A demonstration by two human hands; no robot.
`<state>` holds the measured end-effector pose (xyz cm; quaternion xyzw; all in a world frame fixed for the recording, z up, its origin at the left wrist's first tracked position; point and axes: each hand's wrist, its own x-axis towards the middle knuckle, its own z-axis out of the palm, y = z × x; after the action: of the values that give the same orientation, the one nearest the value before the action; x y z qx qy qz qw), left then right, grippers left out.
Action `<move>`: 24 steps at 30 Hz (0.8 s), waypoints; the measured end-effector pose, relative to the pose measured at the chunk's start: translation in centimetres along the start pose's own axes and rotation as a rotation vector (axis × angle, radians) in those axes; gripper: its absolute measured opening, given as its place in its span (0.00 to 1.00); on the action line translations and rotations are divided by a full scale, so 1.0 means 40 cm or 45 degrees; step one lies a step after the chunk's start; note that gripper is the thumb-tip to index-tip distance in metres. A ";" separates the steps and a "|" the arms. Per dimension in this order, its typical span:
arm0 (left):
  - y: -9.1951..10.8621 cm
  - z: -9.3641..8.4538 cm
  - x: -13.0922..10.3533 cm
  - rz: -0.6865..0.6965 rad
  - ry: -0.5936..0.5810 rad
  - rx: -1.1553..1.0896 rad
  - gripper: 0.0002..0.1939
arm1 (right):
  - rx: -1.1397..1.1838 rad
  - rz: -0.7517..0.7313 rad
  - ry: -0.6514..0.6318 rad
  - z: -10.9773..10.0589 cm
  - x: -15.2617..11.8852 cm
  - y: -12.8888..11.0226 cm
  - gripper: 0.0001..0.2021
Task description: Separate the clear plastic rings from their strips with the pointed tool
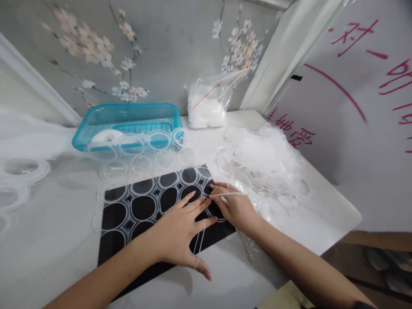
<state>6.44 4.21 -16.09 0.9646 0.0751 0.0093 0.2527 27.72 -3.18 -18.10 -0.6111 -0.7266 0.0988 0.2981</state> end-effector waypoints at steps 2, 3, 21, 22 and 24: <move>0.005 -0.003 0.003 0.004 0.011 0.002 0.49 | -0.162 -0.108 -0.025 0.017 -0.018 -0.008 0.11; 0.007 -0.003 0.005 0.009 0.026 0.003 0.49 | -0.230 -0.159 -0.038 0.027 -0.024 -0.012 0.12; 0.093 -0.153 -0.057 -0.064 0.602 -0.066 0.26 | 0.794 0.347 0.638 -0.217 0.121 -0.180 0.18; 0.111 -0.181 -0.074 -0.101 0.736 -0.108 0.25 | 1.011 0.354 0.484 -0.209 0.123 -0.215 0.19; 0.145 -0.228 -0.116 -0.138 0.978 -0.221 0.25 | 1.351 0.324 0.247 -0.213 0.127 -0.283 0.20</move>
<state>2.14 2.95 -5.20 0.8606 0.2139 0.3624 0.2868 22.65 -2.88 -3.92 -0.4665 -0.4669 0.4299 0.6161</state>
